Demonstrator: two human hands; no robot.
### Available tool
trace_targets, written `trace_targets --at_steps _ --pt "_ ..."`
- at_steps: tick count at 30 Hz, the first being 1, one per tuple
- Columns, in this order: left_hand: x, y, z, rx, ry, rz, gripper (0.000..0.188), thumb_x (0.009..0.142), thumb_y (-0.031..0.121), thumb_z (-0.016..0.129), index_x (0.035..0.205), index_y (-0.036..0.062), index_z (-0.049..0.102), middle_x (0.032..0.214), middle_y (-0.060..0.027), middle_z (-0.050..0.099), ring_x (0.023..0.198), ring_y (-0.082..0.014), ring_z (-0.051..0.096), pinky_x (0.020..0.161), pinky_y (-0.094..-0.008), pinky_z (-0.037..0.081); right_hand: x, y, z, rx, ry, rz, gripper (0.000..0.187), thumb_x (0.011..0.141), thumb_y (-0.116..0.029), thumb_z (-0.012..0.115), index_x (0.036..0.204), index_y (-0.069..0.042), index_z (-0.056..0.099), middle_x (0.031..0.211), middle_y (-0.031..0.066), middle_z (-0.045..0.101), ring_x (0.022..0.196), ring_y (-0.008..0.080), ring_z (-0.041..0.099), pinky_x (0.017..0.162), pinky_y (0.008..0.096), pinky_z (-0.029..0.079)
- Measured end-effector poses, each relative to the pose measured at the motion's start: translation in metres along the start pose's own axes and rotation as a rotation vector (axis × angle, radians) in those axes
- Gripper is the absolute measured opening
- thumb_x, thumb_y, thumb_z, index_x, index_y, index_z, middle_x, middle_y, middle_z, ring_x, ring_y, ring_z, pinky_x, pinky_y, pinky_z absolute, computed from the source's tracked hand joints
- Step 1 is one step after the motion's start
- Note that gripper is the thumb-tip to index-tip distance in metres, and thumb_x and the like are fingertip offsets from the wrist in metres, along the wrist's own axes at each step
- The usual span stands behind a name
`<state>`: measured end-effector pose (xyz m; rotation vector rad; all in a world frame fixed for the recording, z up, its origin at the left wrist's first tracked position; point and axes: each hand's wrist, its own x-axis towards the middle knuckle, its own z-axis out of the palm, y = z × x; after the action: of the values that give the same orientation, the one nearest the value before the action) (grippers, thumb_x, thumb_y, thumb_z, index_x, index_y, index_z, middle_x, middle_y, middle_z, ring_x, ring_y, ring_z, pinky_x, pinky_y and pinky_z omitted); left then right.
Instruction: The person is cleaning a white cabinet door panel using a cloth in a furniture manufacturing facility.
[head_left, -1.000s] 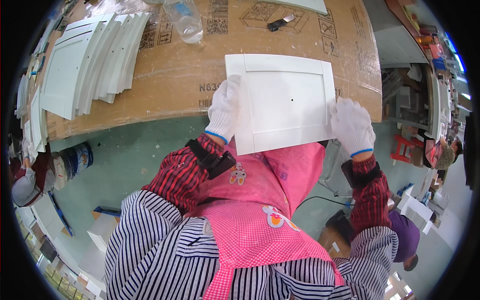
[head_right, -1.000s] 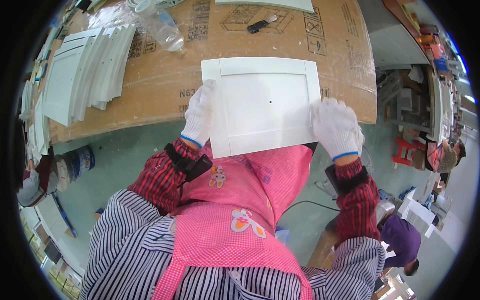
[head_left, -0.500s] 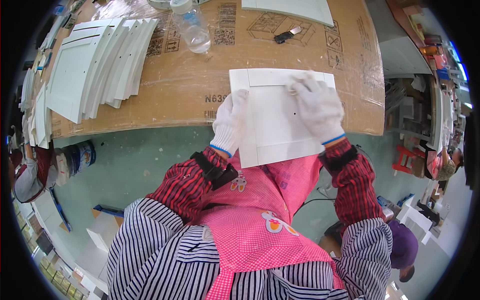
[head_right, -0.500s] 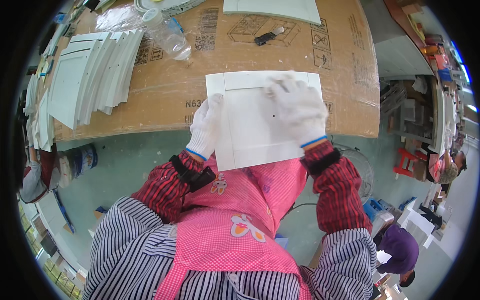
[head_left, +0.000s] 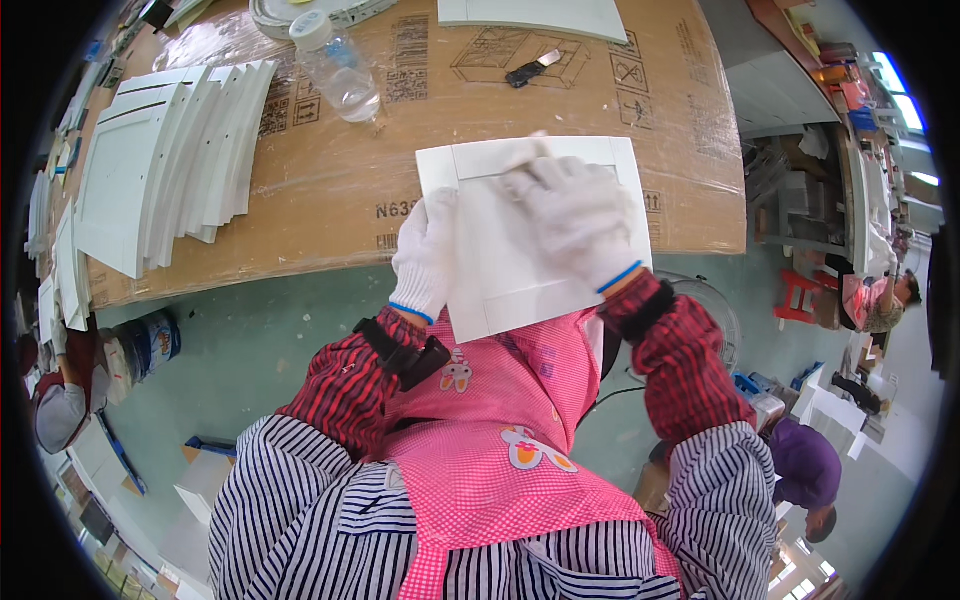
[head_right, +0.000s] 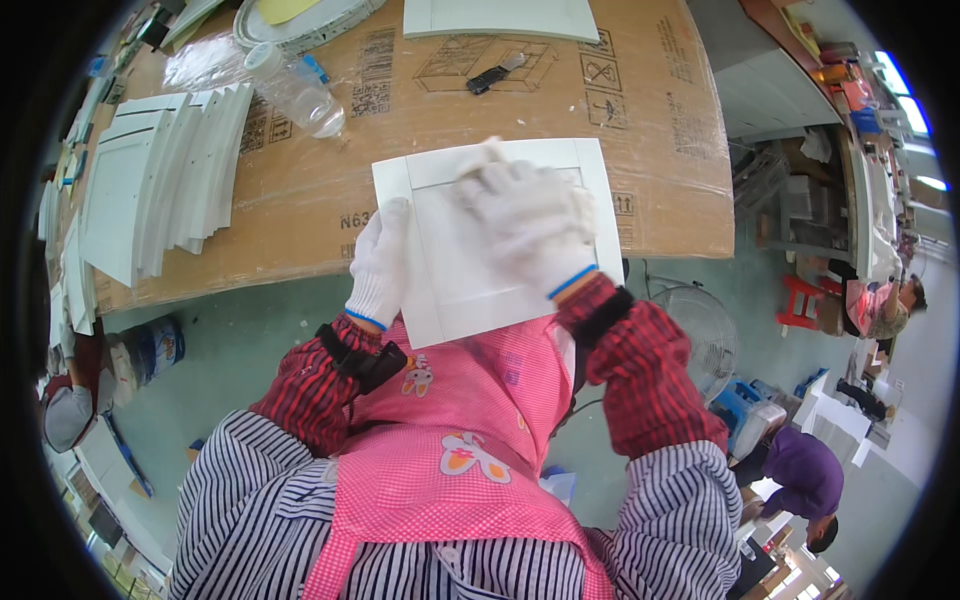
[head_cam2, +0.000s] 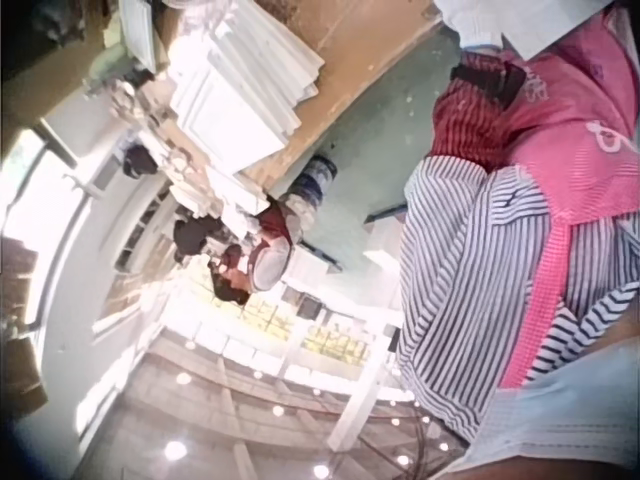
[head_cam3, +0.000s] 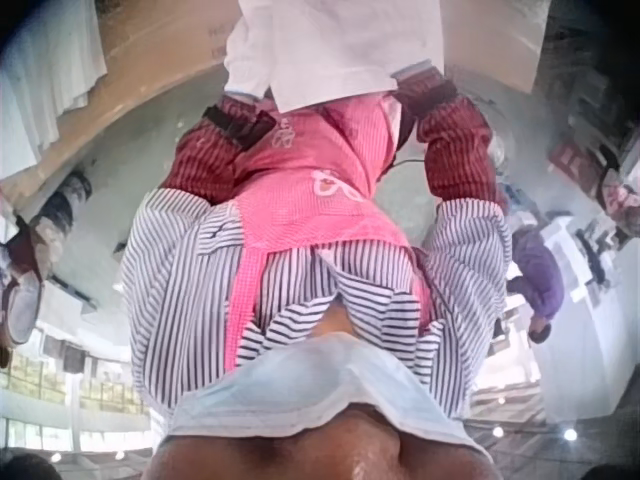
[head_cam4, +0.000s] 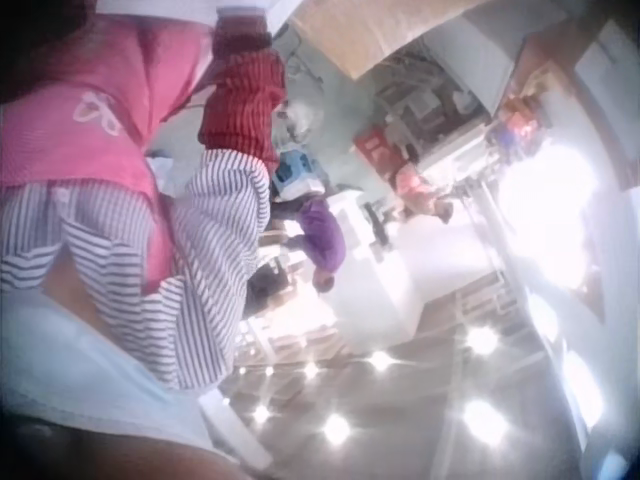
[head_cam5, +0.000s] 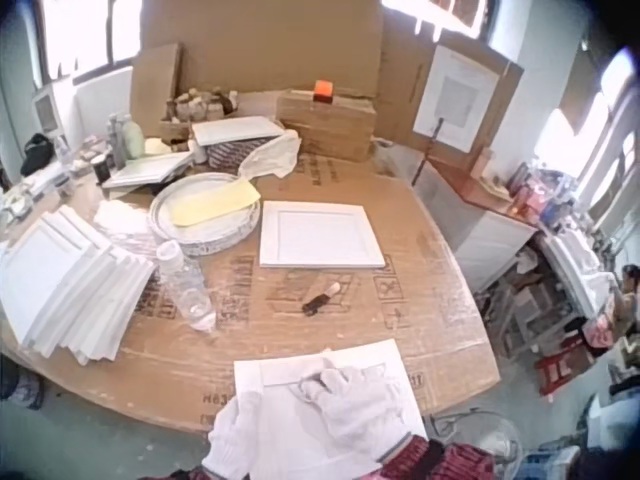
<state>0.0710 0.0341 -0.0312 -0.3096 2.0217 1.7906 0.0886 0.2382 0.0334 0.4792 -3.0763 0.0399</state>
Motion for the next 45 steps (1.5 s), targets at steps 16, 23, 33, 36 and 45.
trace_targets --at_steps 16,23,33,36,45 --pt "0.007 -0.013 0.004 -0.278 0.021 -0.009 0.052 0.11 0.046 0.052 0.127 -0.0012 0.068 0.107 -0.0029 0.069 0.095 -0.0113 0.059 0.086 -0.0287 0.05 -0.094 0.03 -0.025 -0.204 -0.33 0.214 0.019 0.093 -0.019 0.06 0.106 -0.006 0.067 0.102 0.0152 0.065 0.096 0.0333 0.067 0.075 0.0448 0.056" --pt "0.014 -0.021 0.005 -0.153 -0.002 0.079 0.053 0.111 0.045 0.051 0.126 -0.0032 0.067 0.106 -0.0053 0.071 0.096 -0.0121 0.061 0.088 -0.0295 0.05 -0.063 0.074 0.004 -0.098 0.003 0.239 0.015 0.096 -0.018 0.058 0.104 -0.009 0.066 0.097 0.0125 0.066 0.093 0.0314 0.068 0.076 0.0438 0.055" --pt "0.014 -0.031 0.007 -0.163 0.061 0.089 0.058 0.109 0.049 0.052 0.128 -0.0042 0.067 0.115 -0.0115 0.074 0.102 -0.018 0.066 0.094 -0.0325 0.051 -0.057 0.114 -0.014 -0.235 -0.208 -0.06 0.019 0.096 -0.023 0.061 0.113 -0.014 0.063 0.104 0.0039 0.064 0.095 0.0264 0.067 0.078 0.0447 0.052" --pt "0.013 -0.026 0.008 -0.136 0.03 0.045 0.06 0.108 0.051 0.051 0.128 -0.0034 0.067 0.115 -0.0137 0.075 0.102 -0.0206 0.067 0.094 -0.0335 0.051 -0.045 0.116 -0.015 -0.336 -0.082 -0.196 0.02 0.09 -0.022 0.064 0.109 -0.016 0.064 0.097 0.001 0.062 0.094 0.0235 0.065 0.077 0.0419 0.051" --pt "0.018 -0.034 0.009 0.0 0.056 0.053 0.061 0.107 0.052 0.048 0.126 -0.0013 0.07 0.114 -0.0175 0.076 0.105 -0.0265 0.069 0.094 -0.036 0.051 -0.04 0.124 -0.01 -0.246 -0.174 -0.236 0.014 0.086 -0.016 0.064 0.1 -0.015 0.067 0.095 0.0034 0.064 0.087 0.0263 0.067 0.077 0.0445 0.054"
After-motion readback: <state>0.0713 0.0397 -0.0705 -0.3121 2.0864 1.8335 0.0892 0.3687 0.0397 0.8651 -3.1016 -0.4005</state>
